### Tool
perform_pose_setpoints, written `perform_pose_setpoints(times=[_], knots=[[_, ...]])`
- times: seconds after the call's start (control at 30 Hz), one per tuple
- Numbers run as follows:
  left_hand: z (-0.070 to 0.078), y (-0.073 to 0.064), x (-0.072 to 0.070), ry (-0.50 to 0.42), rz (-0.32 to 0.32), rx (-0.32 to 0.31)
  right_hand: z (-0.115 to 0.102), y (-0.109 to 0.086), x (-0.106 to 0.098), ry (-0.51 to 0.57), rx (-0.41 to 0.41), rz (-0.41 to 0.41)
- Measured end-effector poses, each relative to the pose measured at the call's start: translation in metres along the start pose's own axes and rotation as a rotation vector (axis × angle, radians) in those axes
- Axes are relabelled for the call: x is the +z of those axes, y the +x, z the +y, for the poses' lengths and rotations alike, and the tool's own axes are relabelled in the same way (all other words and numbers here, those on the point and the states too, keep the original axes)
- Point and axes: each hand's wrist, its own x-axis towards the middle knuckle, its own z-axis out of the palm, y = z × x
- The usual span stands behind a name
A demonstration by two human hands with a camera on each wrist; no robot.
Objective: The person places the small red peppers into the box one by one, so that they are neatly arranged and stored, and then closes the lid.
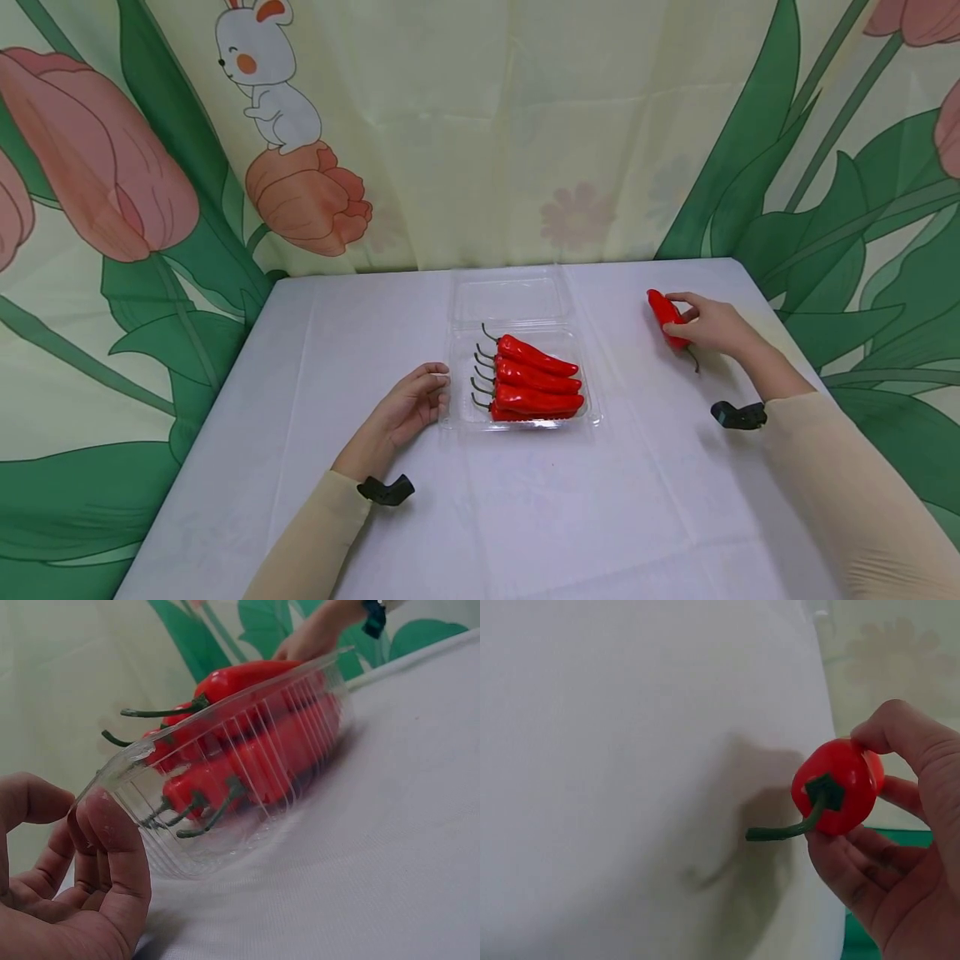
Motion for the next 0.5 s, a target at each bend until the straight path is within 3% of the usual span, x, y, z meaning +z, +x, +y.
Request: perform_pose_setpoints(times=[0.27, 0.5], knots=[[0.0, 0.0, 0.001, 0.001, 0.003, -0.003, -0.023, -0.004, -0.001, 0.11, 0.004, 0.014], [-0.001, 0.0, 0.0, -0.005, -0.001, 0.004, -0.055, -0.013, 0.002, 0.184, -0.034, 0.018]])
